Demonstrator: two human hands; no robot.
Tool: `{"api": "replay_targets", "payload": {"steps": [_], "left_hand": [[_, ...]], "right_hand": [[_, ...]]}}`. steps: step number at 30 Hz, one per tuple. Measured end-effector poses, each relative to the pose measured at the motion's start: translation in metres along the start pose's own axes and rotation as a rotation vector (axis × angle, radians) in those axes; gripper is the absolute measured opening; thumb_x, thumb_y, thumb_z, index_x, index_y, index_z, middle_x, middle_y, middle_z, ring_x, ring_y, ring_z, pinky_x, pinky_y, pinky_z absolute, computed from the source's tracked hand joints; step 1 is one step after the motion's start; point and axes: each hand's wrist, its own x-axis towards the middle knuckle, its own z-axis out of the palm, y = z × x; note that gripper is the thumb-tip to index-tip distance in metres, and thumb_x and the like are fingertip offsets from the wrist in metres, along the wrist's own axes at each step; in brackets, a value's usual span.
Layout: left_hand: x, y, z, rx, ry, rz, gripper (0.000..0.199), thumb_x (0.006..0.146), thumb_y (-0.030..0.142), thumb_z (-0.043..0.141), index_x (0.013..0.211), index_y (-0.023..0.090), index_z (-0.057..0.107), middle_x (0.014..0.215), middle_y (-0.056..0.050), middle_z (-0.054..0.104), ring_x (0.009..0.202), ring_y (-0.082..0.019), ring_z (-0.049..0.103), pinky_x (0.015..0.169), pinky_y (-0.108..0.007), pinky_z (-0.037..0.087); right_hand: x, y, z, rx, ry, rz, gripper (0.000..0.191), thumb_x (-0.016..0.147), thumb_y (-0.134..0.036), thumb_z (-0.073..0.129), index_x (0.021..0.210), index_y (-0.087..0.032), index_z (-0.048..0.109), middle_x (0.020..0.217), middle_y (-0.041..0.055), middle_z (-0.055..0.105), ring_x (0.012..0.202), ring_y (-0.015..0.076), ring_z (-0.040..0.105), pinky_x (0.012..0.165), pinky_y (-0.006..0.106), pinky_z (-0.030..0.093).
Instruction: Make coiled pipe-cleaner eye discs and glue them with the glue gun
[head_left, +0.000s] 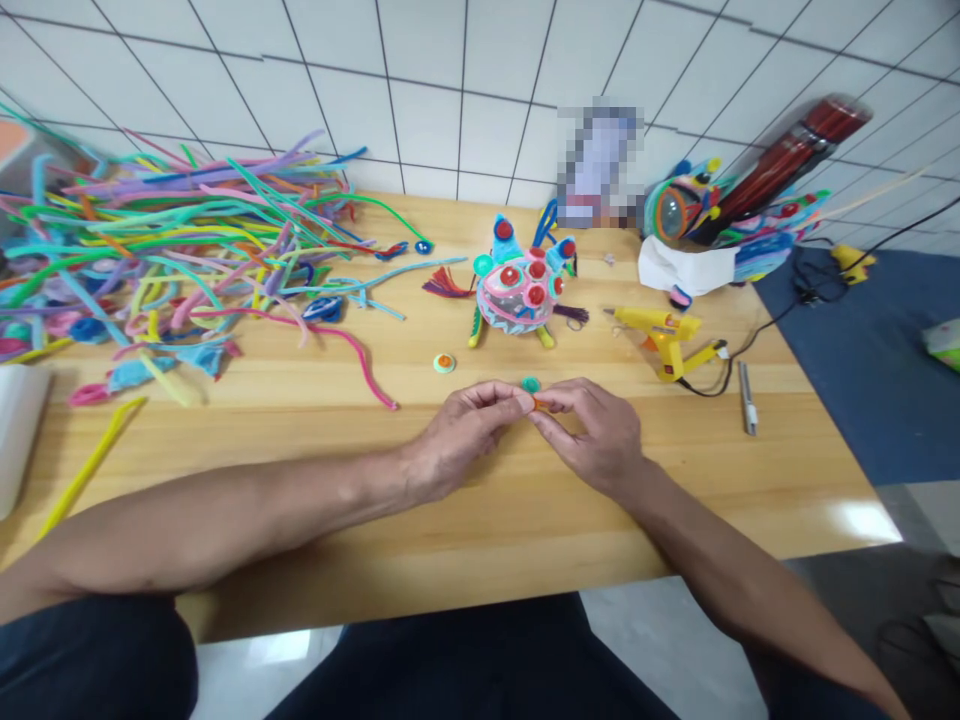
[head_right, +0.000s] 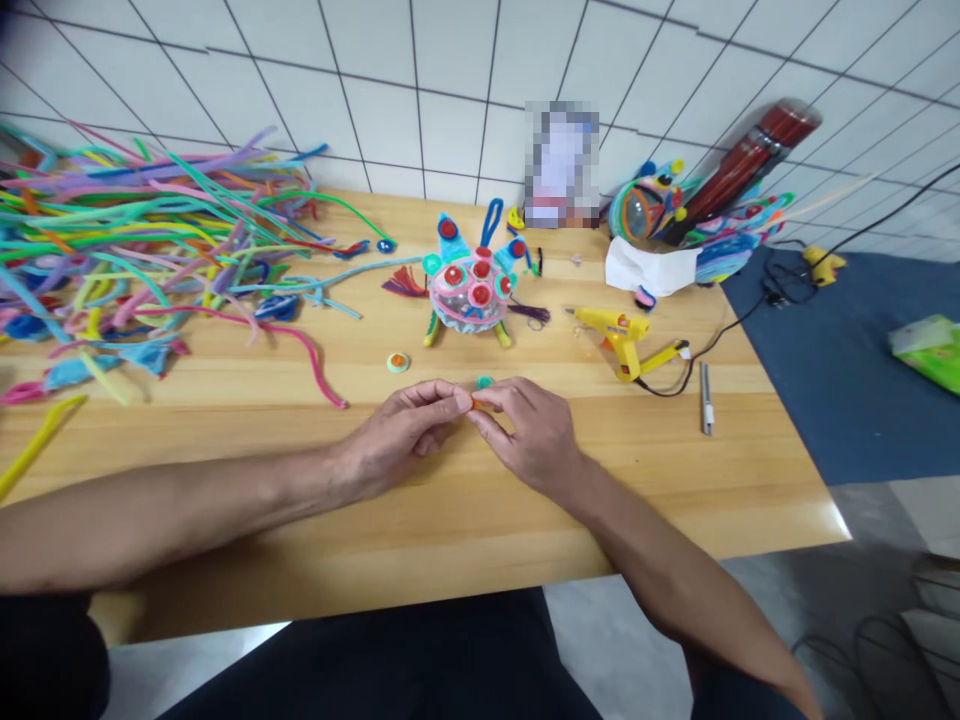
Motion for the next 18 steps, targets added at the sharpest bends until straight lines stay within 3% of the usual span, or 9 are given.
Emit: {"api": "replay_targets", "payload": {"steps": [7, 12, 18], "left_hand": [[0.006, 0.015, -0.008, 0.185, -0.13, -0.018, 0.024, 0.073, 0.034, 0.083, 0.078, 0.015, 0.07, 0.058, 0.006, 0.052, 0.049, -0.004, 0.033, 0.048, -0.023, 0.019], [0.005, 0.017, -0.007, 0.188, -0.107, 0.077, 0.018, 0.076, 0.032, 0.08, 0.077, 0.016, 0.07, 0.057, 0.008, 0.051, 0.05, -0.004, 0.031, 0.051, -0.023, 0.022], [0.004, 0.004, -0.005, 0.042, -0.035, 0.086, 0.028, 0.076, 0.041, 0.083, 0.08, 0.017, 0.07, 0.059, 0.006, 0.052, 0.05, -0.005, 0.031, 0.049, -0.025, 0.018]], "right_hand": [[0.001, 0.002, -0.007, 0.003, -0.068, -0.046, 0.02, 0.089, -0.016, 0.071, 0.105, -0.029, 0.071, 0.094, 0.0034, 0.082, 0.083, 0.0217, 0.078, 0.073, 0.035, 0.063], [0.002, 0.001, -0.007, 0.016, -0.036, -0.014, 0.021, 0.092, -0.016, 0.07, 0.109, -0.028, 0.068, 0.093, 0.0023, 0.081, 0.077, 0.0183, 0.077, 0.069, 0.032, 0.061], [-0.001, -0.003, 0.001, 0.056, 0.014, 0.075, 0.017, 0.094, -0.018, 0.07, 0.107, -0.028, 0.069, 0.086, 0.0001, 0.08, 0.074, 0.0174, 0.076, 0.068, 0.031, 0.06]]}}
